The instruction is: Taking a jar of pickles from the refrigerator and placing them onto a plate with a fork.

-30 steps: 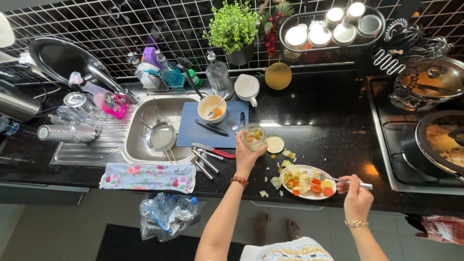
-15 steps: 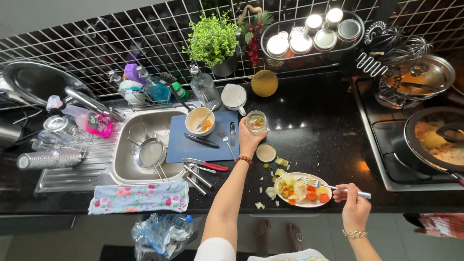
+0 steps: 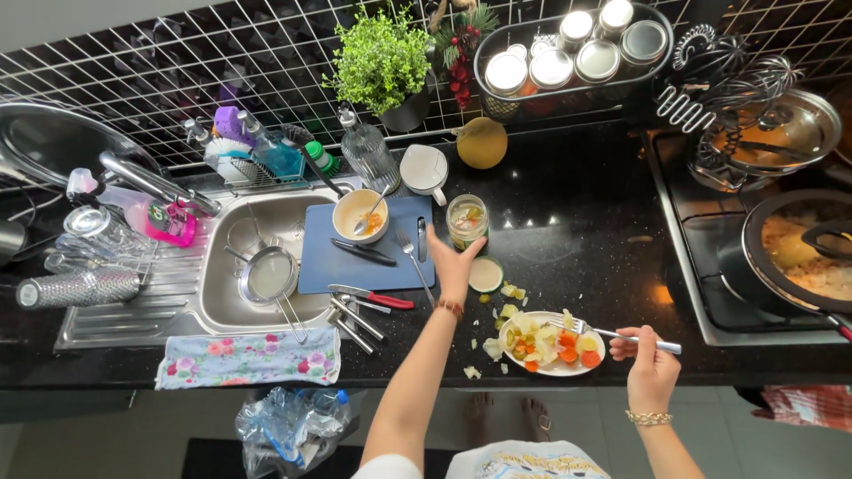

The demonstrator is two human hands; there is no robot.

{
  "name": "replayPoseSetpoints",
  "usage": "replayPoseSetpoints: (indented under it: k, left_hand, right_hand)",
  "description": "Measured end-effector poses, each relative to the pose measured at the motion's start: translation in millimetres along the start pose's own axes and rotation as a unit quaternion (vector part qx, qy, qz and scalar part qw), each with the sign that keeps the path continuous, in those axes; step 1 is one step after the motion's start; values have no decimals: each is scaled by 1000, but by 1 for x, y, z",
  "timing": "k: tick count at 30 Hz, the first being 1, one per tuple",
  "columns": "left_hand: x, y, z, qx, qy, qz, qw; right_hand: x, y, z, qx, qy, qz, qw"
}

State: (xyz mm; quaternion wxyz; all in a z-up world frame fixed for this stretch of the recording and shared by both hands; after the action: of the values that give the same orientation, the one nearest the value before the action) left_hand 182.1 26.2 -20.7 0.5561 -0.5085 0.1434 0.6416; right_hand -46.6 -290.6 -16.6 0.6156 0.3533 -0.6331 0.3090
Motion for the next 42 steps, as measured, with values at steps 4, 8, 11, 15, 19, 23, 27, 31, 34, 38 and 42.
replayPoseSetpoints:
  k: [4,8,11,15,19,23,27,31,34,38,42]
  left_hand:
    - [-14,52,15,80,-29,68,994]
    - [-17,74,-19,298,-60,-121,945]
    - [-11,76,-44,372,-141,-211,893]
    - [2,75,-69,423,-233,-237,843]
    - [19,76,-79,428,-228,-240,841]
    - [-26,69,-40,446,-122,-159,873]
    - [-74,83,-4,451,-41,-143,880]
    - [-92,122,-3,463,-30,-155,872]
    - [-83,149,-16,455,-104,-197,862]
    - [-76,141,0,386,-81,-163,904]
    - [-41,113,24,317,-95,-59,942]
  right_hand:
    - [-8,-6,0,2,-3,-16,1000]
    - [-9,-7,-1,6,-5,-27,1000]
    - [-12,-9,-2,12,-5,-31,999]
    - [-21,-10,0,22,-20,-38,999]
    - [-20,-12,2,22,-20,-40,999]
    - [-18,-13,8,21,-17,-39,999]
    - [-17,-16,15,18,-19,-35,999]
    - [-13,-19,19,23,-15,-21,999]
    - [-11,-19,22,24,-13,-13,1000]
    - [-9,-15,25,26,-22,-9,999]
    - [-7,-8,27,26,-24,-11,999]
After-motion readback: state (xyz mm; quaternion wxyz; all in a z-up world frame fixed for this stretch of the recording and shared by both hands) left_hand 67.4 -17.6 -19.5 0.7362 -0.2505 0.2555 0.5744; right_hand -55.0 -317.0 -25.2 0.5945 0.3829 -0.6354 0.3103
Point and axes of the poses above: each hand's wrist, its own y-axis away from the middle knuckle, its own z-axis out of the back of the hand, x = y × z, the point moved 4 cm from there along -y, towards the middle knuckle, and after that the axes turned 4 degrees about -y, right-handed, at the moved point
